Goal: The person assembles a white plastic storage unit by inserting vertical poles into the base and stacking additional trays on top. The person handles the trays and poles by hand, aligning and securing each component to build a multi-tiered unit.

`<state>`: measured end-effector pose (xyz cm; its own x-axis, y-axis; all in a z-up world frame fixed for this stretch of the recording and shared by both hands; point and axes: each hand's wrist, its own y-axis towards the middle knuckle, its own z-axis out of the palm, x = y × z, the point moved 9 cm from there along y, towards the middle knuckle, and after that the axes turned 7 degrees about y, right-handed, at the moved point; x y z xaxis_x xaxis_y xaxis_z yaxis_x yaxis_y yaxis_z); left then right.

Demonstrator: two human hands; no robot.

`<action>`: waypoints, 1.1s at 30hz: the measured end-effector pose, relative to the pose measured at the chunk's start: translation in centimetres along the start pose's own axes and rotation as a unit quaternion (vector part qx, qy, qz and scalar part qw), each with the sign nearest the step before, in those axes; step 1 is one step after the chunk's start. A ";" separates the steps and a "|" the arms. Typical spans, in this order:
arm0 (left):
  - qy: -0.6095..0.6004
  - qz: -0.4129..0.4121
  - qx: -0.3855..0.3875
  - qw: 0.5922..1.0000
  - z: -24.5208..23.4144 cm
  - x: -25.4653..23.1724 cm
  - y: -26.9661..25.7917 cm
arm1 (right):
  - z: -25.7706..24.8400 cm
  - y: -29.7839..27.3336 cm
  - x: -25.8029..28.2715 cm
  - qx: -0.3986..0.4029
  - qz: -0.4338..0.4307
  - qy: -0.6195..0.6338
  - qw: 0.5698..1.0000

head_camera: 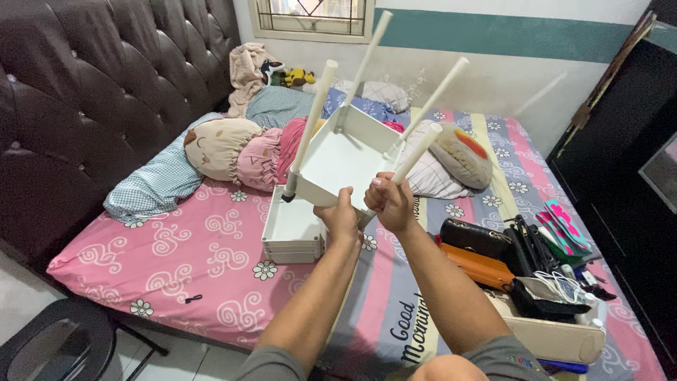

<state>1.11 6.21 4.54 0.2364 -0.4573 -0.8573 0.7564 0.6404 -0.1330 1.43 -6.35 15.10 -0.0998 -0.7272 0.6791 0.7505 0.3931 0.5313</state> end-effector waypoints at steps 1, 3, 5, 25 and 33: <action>0.000 0.008 0.001 1.000 0.0 -0.1 0.0 | -0.1 0.0 -0.3 0.008 0.011 0.010 1.000; 0.011 -0.013 -0.004 1.000 -0.4 0.4 0.3 | -0.4 0.2 -1.0 0.019 0.032 0.033 0.999; 0.005 -0.044 0.004 0.999 -0.2 1.4 0.4 | -1.1 0.3 -1.5 0.014 0.046 0.056 0.997; -0.003 -0.010 0.062 0.998 2.8 5.0 0.0 | -5.9 0.2 1.6 -0.257 0.037 -0.109 0.960; -0.022 0.046 0.049 0.997 2.7 2.9 -1.4 | -3.7 0.6 1.7 -0.108 0.021 -0.037 0.993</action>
<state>2.41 2.35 3.54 0.3323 -0.4267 -0.8411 0.7857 0.6186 -0.0034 4.15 -9.43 14.68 -0.1080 -0.6659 0.7382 0.8765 0.2867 0.3867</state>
